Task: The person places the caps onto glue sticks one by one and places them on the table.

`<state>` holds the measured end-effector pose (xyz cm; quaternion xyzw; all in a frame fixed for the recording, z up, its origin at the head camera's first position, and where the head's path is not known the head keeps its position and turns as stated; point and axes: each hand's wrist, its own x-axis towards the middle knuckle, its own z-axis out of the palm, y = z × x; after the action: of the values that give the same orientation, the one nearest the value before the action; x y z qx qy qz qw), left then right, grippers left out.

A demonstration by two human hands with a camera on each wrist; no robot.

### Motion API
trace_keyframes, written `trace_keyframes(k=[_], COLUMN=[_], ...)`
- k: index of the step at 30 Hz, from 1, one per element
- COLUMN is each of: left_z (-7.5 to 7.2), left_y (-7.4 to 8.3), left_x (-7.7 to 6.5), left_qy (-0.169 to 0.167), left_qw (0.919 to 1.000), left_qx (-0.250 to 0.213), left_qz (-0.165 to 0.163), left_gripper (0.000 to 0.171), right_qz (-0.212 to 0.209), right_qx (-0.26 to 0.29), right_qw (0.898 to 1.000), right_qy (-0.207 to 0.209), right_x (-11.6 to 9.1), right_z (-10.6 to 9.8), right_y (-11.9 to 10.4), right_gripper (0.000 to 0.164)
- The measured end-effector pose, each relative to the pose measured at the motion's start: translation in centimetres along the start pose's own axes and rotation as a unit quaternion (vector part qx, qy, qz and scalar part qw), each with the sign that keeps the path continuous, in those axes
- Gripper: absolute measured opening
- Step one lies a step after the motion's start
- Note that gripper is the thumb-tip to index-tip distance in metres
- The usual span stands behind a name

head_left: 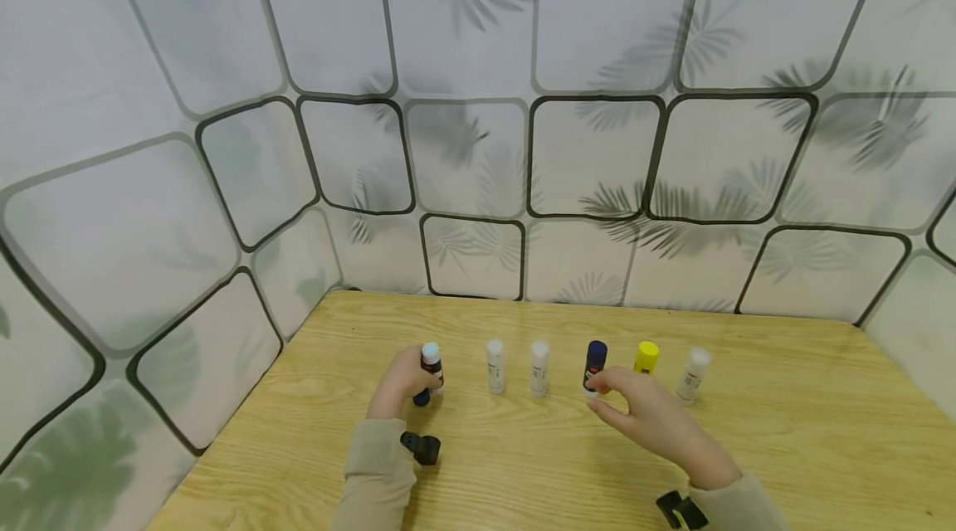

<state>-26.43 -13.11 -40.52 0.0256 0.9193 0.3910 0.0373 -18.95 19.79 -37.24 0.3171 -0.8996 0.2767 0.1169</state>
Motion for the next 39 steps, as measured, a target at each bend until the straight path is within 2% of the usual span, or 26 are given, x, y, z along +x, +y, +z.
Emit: trace_keyframes(k=[11, 15, 19, 25, 33, 39], left_z=[0.2, 0.0, -0.5, -1.2, -1.8, -2.3], left_y=[0.0, 0.3, 1.0, 2.1, 3.9, 4.5], left_x=[0.2, 0.0, -0.2, -0.6, -2.0, -3.3], left_qy=[0.007, 0.018, 0.031, 0.045, 0.077, 0.091], left_qw=[0.9998, 0.9996, 0.9991, 0.9955, 0.9886, 0.9802], left_qx=[-0.012, -0.019, -0.024, -0.034, -0.044, -0.048], left_qz=[-0.013, -0.006, 0.016, 0.076, 0.122, 0.169], left_gripper=[0.03, 0.027, 0.021, 0.007, 0.009, 0.01], right_qz=[-0.003, -0.003, 0.0, 0.001, -0.012, -0.009], right_qx=[0.003, 0.001, -0.001, -0.002, 0.0, 0.006], right_qw=[1.0, 1.0, 1.0, 1.0, 1.0, 1.0], right_qy=[0.0, 0.001, -0.002, -0.005, -0.001, -0.015], right_x=[0.0, 0.0, 0.0, 0.1, 0.3, 0.5], right_z=[-0.1, -0.1, 0.0, 0.1, 0.5, 0.5], right_y=[-0.2, -0.2, -0.2, -0.2, -0.1, -0.2], right_gripper=[0.013, 0.014, 0.014, 0.014, 0.012, 0.014])
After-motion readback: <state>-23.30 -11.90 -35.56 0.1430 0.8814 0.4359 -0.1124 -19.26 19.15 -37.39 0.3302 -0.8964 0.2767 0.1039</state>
